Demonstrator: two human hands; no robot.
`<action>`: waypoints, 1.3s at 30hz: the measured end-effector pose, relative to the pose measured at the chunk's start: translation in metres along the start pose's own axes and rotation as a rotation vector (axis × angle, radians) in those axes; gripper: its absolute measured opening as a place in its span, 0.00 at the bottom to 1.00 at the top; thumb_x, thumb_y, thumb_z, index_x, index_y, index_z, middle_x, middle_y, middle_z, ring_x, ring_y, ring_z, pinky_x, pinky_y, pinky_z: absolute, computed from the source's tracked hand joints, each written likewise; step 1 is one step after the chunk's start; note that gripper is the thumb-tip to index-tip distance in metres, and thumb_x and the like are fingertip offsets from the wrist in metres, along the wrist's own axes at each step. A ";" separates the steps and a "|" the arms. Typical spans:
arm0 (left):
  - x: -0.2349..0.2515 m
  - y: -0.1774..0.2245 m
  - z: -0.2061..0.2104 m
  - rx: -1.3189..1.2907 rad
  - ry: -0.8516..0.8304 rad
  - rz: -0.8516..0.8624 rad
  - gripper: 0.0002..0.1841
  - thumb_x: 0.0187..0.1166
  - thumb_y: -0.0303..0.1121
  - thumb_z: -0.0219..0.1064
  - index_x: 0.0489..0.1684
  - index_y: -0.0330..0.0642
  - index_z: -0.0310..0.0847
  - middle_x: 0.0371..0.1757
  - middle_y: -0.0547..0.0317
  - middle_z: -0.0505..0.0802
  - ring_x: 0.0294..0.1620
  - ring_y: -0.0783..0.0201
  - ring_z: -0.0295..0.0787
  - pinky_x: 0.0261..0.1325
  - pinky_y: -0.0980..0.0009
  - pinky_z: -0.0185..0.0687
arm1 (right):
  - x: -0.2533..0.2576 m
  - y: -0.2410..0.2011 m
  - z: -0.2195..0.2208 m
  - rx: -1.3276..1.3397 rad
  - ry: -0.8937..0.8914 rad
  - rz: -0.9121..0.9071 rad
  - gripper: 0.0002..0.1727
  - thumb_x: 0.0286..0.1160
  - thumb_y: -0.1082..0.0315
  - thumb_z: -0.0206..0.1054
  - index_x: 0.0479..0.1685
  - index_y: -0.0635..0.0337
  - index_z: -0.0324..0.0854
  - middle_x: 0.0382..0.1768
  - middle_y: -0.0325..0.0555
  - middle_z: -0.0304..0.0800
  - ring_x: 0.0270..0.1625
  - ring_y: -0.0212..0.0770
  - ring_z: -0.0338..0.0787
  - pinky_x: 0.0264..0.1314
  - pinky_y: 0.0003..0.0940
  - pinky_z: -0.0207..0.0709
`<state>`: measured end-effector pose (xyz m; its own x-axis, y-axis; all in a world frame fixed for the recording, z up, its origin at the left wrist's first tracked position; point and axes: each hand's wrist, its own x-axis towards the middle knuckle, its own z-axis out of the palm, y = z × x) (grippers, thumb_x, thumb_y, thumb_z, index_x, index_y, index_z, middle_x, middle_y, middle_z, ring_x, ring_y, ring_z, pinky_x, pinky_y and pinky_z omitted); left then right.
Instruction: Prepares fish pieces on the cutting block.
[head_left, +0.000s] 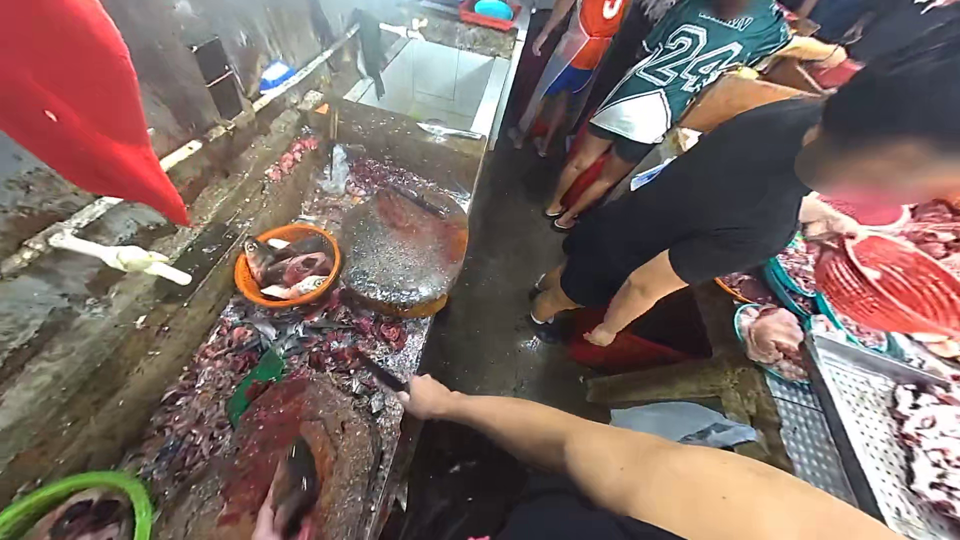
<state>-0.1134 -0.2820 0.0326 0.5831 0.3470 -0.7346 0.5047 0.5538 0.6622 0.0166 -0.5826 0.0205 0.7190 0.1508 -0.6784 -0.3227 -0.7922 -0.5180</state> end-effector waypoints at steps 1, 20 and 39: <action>0.003 0.011 0.023 -0.030 -0.045 0.023 0.22 0.88 0.58 0.50 0.56 0.53 0.82 0.37 0.60 0.91 0.26 0.68 0.84 0.24 0.69 0.80 | -0.002 0.010 -0.004 0.007 0.006 0.018 0.28 0.85 0.44 0.57 0.55 0.63 0.84 0.49 0.62 0.91 0.53 0.60 0.93 0.55 0.66 0.84; 0.110 0.105 0.116 0.683 0.164 0.577 0.27 0.80 0.46 0.70 0.74 0.41 0.80 0.65 0.47 0.92 0.66 0.51 0.90 0.71 0.47 0.84 | -0.004 0.046 -0.019 -0.062 0.175 -0.018 0.32 0.89 0.40 0.55 0.41 0.65 0.85 0.24 0.56 0.84 0.25 0.54 0.85 0.32 0.59 0.81; 0.168 0.238 -0.197 1.373 0.587 0.566 0.23 0.85 0.47 0.62 0.76 0.49 0.81 0.76 0.48 0.85 0.84 0.45 0.73 0.86 0.40 0.64 | 0.016 -0.078 0.068 -0.605 0.167 -0.343 0.28 0.89 0.48 0.53 0.68 0.62 0.81 0.39 0.63 0.93 0.44 0.64 0.95 0.46 0.66 0.86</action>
<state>-0.0205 0.0572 0.0373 0.7345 0.6717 -0.0970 0.6719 -0.6996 0.2431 0.0115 -0.4782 0.0148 0.8191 0.3959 -0.4151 0.3017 -0.9128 -0.2752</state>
